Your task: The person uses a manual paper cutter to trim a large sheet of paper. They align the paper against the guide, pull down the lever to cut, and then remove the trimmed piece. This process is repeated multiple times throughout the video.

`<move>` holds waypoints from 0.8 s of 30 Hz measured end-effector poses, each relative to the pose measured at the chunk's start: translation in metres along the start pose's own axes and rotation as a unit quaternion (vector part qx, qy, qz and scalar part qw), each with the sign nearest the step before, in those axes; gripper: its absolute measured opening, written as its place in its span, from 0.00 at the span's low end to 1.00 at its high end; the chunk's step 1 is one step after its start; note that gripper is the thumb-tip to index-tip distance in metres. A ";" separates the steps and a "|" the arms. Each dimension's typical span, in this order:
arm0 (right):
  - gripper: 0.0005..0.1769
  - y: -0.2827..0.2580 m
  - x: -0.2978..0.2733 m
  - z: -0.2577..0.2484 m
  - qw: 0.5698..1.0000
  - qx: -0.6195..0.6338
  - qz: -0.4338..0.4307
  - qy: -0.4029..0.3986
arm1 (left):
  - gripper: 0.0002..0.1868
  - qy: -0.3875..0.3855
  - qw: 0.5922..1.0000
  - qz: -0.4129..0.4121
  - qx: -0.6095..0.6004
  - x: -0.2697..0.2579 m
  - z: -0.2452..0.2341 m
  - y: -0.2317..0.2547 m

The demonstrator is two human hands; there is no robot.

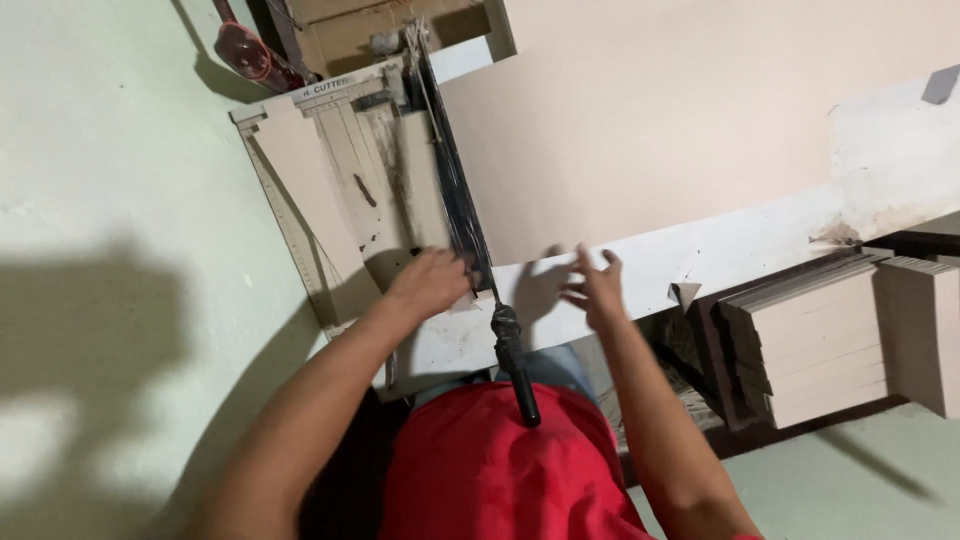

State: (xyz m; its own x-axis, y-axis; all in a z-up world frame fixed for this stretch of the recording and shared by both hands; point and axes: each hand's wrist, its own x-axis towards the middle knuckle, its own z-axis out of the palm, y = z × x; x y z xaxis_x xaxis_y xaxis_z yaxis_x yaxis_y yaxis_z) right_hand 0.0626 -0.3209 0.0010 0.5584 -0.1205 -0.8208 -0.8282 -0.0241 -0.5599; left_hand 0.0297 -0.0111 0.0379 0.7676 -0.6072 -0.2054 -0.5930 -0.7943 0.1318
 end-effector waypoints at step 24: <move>0.21 -0.024 0.002 0.026 0.999 0.012 0.026 -0.033 | 0.55 -0.097 0.896 -0.342 -0.264 0.055 -0.028 -0.034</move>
State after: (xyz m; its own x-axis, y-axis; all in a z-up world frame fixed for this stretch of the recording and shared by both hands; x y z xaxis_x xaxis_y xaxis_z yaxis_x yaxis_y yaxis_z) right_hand 0.0849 -0.2949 0.0104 0.5168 -0.0549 -0.8543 -0.8555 0.0042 -0.5178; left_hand 0.0989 -0.0178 0.0498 0.8204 0.0005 -0.5718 0.2380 -0.9096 0.3406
